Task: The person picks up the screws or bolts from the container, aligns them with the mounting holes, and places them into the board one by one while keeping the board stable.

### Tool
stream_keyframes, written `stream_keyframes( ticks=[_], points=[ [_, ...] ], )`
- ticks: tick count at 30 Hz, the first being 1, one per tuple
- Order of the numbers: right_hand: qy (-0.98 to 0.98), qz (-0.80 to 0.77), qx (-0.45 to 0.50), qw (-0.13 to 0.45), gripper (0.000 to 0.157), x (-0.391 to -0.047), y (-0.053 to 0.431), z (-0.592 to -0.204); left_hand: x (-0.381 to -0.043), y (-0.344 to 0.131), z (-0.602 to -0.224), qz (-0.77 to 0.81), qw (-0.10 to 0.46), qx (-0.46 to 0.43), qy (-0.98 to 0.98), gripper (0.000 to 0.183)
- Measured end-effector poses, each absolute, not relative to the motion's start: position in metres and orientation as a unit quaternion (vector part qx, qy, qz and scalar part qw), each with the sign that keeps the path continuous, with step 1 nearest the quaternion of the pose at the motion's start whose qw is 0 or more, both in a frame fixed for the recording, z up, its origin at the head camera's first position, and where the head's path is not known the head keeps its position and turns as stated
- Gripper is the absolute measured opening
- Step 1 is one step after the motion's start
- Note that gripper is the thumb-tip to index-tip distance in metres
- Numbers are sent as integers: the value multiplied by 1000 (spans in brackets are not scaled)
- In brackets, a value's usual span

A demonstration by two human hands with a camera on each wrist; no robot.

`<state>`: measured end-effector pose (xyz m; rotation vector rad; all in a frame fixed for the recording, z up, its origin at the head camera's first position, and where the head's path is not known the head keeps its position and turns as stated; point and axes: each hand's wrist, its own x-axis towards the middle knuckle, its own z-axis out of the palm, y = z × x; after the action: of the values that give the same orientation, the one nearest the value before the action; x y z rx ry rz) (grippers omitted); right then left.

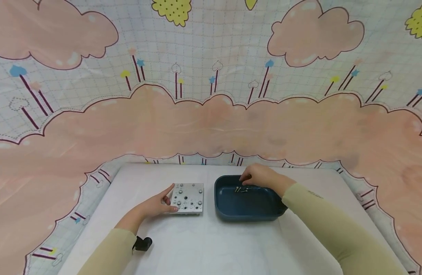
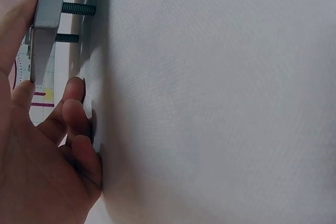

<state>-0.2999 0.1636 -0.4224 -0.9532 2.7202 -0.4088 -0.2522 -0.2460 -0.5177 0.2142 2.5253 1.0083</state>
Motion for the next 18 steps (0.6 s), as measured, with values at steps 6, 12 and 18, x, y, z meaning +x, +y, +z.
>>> stream_keyframes(
  ticks=[6, 12, 18],
  points=[
    [935, -131, -306, 120, 19, -299, 184, -430, -253, -247, -520, 364, 207, 73, 905, 108],
    [936, -105, -306, 136, 16, -309, 183, -440, -253, -247, -519, 363, 209, 75, 905, 108],
    [933, -61, -325, 143, 12, -313, 176, -445, -255, -247, -519, 363, 214, 75, 904, 109]
  ],
)
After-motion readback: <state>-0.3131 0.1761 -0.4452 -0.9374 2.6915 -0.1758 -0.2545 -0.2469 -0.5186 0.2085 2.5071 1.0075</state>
